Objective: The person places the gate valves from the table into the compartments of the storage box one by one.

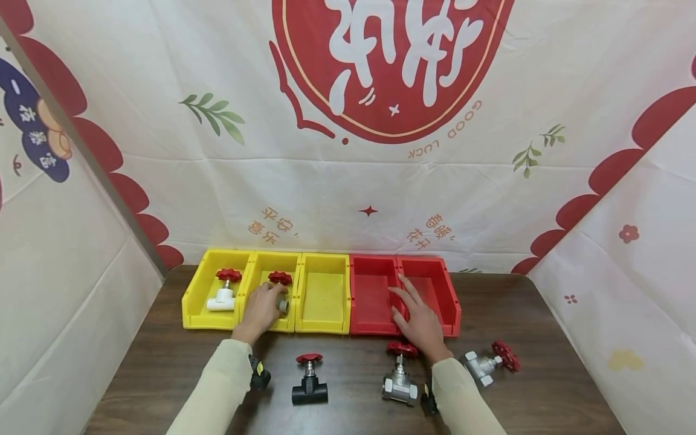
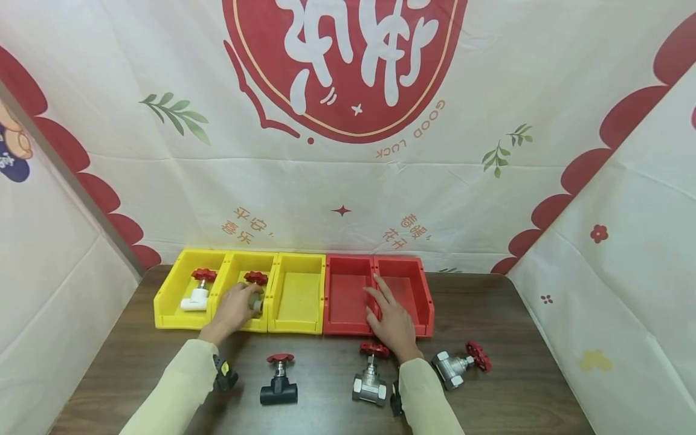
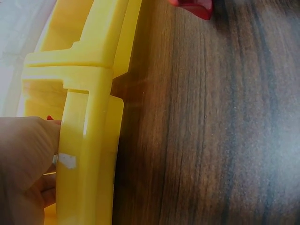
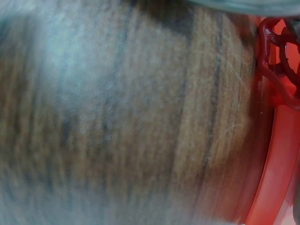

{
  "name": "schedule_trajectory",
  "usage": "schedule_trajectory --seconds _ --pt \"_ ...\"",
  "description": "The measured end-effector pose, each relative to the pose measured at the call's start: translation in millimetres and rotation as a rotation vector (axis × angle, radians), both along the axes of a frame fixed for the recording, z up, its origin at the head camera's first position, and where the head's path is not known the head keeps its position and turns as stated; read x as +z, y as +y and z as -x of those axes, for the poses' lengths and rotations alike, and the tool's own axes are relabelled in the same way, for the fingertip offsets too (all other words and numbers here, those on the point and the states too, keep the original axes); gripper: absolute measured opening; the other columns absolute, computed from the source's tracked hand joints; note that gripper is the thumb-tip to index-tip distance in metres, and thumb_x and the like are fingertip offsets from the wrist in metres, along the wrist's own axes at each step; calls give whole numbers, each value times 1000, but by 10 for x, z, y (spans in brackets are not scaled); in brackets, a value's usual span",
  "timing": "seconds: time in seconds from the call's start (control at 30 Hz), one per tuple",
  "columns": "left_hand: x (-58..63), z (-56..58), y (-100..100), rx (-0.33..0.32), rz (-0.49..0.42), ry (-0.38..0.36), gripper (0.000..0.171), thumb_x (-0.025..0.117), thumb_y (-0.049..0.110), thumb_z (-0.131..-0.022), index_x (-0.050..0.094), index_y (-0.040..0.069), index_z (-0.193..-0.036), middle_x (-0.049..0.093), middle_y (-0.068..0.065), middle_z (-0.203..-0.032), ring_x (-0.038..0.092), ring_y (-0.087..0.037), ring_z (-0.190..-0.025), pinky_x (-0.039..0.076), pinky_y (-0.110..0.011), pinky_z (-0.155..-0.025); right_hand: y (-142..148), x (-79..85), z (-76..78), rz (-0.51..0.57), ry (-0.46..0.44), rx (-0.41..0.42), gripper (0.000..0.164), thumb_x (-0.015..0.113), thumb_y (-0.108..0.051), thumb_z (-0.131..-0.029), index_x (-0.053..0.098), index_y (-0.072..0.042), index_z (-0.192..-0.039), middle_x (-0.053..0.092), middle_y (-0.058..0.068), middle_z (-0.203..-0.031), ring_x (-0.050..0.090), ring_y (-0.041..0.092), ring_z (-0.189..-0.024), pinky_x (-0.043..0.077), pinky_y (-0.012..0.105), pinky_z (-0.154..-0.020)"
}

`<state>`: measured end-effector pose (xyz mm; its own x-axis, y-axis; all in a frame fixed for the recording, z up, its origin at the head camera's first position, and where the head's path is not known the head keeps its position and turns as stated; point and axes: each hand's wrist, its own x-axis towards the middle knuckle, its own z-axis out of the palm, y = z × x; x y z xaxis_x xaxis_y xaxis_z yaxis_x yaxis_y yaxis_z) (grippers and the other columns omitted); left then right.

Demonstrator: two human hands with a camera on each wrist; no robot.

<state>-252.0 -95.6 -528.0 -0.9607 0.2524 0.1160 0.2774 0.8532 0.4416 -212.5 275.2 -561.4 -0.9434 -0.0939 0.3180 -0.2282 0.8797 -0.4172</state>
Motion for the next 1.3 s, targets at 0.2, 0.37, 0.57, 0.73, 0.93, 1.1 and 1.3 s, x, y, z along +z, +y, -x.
schedule_trajectory --seconds 0.2,0.37,0.57,0.73,0.93,1.1,1.3 --pt "-2 4 -2 4 5 -17 47 82 4 -72 64 6 -116 56 -17 -108 53 -35 -96 42 -50 -85 2 2 -1 2 -4 -2 62 73 -23 -82 48 -35 -138 16 -16 -156 43 10 -50 42 25 -49" --pt "22 -3 -14 13 0 -30 51 82 5 -73 62 7 -120 54 -19 -111 53 -36 -97 43 -50 -85 -1 7 -2 -3 7 1 61 72 -23 -83 48 -34 -137 17 -16 -156 42 10 -49 41 25 -48" --pt "81 -47 -35 8 -19 -29 50 81 6 -75 61 5 -121 53 -19 -114 52 -35 -100 45 -50 -86 -6 -2 -1 2 14 2 62 74 -22 -82 48 -33 -137 18 -15 -156 42 10 -49 41 25 -47" --pt "122 -119 -51 -2 -41 2 46 79 7 -78 61 5 -121 53 -18 -115 51 -34 -103 45 -50 -85 -8 -6 3 0 12 2 62 74 -22 -81 49 -31 -137 18 -15 -156 42 10 -49 41 25 -48" --pt "153 -248 -69 -20 -66 89 45 79 8 -79 61 5 -120 54 -18 -117 50 -36 -106 43 -51 -89 -8 -1 3 -3 22 8 59 73 -22 -82 51 -28 -137 18 -16 -156 42 10 -49 41 25 -46" --pt "159 -361 -87 -14 -75 126 45 79 10 -79 61 6 -120 53 -18 -117 50 -36 -107 40 -53 -91 -8 -2 5 4 18 10 59 72 -22 -83 50 -29 -137 18 -16 -156 42 11 -48 40 26 -46" --pt "140 -537 -109 1 -119 145 49 80 11 -78 61 8 -123 52 -19 -123 50 -36 -110 42 -53 -91 4 -15 9 -10 37 18 57 71 -23 -83 52 -26 -136 19 -13 -156 42 10 -50 40 26 -46"
